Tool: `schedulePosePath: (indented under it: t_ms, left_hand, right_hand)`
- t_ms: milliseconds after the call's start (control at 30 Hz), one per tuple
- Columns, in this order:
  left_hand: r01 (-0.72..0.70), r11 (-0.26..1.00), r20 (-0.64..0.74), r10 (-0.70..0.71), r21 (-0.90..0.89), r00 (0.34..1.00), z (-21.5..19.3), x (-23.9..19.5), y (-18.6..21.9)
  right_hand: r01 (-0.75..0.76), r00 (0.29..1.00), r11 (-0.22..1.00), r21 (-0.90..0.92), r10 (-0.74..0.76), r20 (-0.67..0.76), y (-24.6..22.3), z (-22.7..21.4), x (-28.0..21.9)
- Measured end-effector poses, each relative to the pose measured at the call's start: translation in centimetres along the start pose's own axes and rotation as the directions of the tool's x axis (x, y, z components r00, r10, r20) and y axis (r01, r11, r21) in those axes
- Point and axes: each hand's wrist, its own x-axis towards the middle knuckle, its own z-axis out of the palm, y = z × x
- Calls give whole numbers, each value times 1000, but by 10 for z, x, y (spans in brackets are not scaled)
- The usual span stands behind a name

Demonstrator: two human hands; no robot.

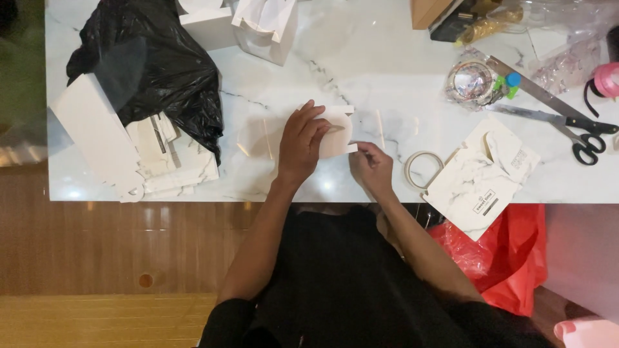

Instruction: Assembling and folding cardboard cake boxes at a workstation.

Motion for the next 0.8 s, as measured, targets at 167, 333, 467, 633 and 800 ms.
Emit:
schedulePosePath:
  t_ms: [167, 333, 467, 633, 800]
  left_hand:
    - [12, 1000, 15, -12, -1, 1000, -1, 1, 5]
    - [51, 998, 22, -52, 34, 998, -5, -5, 9]
    - [40, 997, 19, -41, 61, 999, -4, -8, 10]
    - [3, 997, -19, -2, 80, 1000, 3, -8, 14]
    - [20, 997, -36, -17, 81, 999, 3, -9, 12]
  right_hand:
    - [415, 909, 889, -194, -412, 60, -14, -5, -15]
    - [82, 931, 922, -379, -207, -301, -12, -32, 10]
    - [20, 847, 569, -822, -447, -289, -19, -76, 39]
    - [-248, 892, 465, -850, -232, -387, -47, -77, 54]
    - [-121, 921, 548, -828, -250, -300, -28, -75, 65]
